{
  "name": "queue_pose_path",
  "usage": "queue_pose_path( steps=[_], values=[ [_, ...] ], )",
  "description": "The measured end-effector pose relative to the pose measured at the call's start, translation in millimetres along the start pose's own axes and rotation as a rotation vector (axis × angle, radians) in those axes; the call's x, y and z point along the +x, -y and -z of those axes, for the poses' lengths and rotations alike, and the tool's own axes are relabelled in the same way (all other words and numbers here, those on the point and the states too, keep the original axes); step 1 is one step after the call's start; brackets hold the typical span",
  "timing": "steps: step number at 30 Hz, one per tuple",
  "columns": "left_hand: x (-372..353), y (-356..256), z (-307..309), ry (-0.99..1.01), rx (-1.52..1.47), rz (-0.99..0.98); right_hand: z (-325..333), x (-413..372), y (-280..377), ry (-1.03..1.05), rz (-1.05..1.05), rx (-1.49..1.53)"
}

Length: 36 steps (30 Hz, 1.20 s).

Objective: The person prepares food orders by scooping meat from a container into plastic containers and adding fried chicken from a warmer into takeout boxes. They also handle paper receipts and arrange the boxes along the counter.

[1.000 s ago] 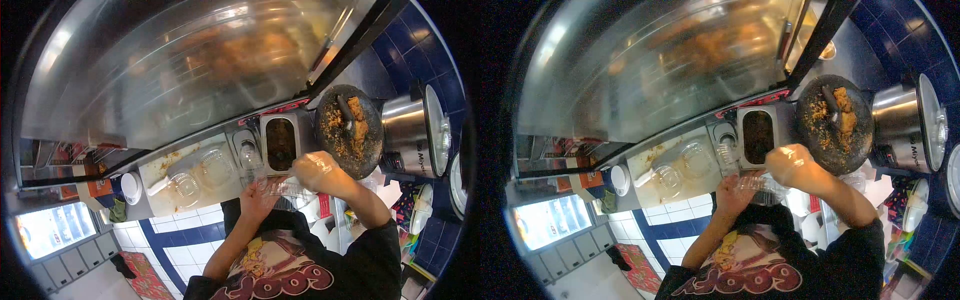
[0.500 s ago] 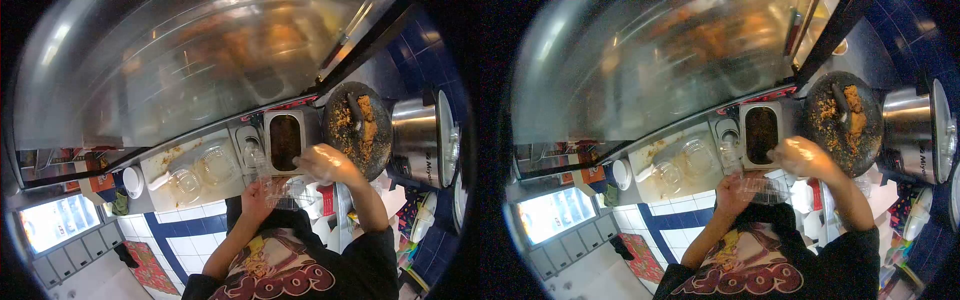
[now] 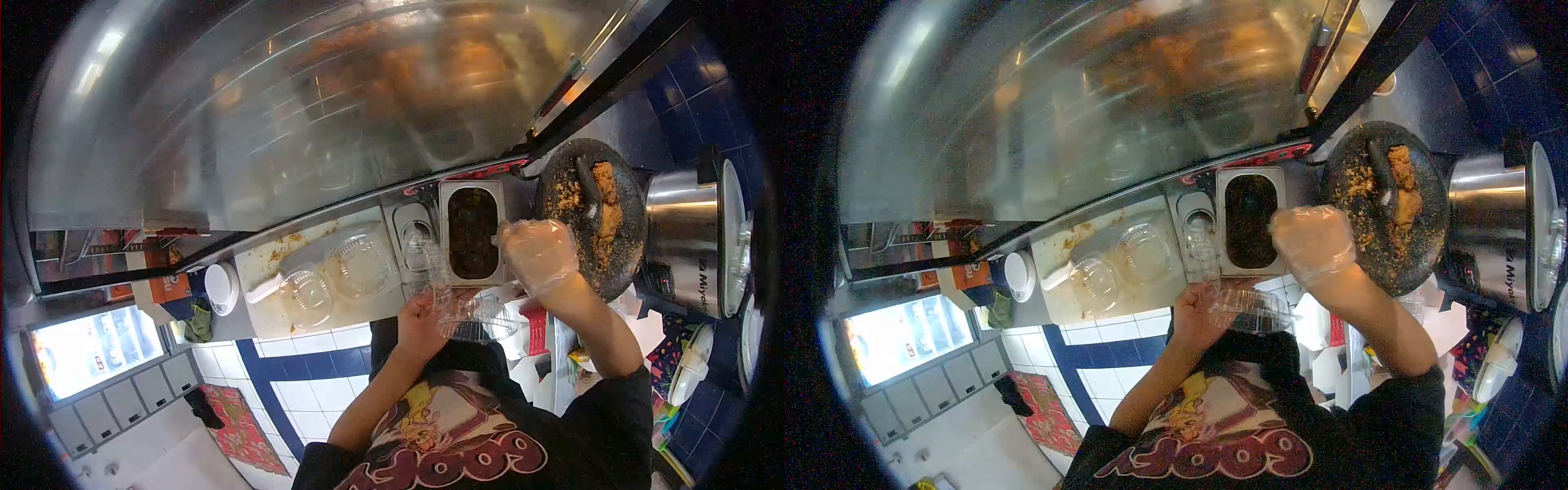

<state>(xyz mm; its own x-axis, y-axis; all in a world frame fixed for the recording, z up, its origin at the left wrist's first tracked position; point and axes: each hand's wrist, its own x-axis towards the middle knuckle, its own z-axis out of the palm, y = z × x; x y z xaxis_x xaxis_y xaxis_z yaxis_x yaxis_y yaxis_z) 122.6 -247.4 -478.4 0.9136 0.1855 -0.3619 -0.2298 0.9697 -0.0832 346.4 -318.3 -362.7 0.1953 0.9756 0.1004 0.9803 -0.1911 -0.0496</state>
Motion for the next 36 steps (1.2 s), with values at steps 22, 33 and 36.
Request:
queue_pose_path(
  steps=[22, 33, 36],
  values=[
    [1.4, 2.0, 6.3, -0.099, 0.041, -0.026, 0.7, -9.8, -20.6, 0.051, 0.049, 0.326],
    [-7.5, -3.0, 5.8, -0.193, 0.168, -0.112, -18.2, -25.2, -52.1, 0.017, 0.184, 0.725],
    [-6.8, -2.5, 15.2, -0.248, 0.111, -0.100, -19.8, -17.5, -59.8, 0.531, -0.010, 0.647]
  ],
)
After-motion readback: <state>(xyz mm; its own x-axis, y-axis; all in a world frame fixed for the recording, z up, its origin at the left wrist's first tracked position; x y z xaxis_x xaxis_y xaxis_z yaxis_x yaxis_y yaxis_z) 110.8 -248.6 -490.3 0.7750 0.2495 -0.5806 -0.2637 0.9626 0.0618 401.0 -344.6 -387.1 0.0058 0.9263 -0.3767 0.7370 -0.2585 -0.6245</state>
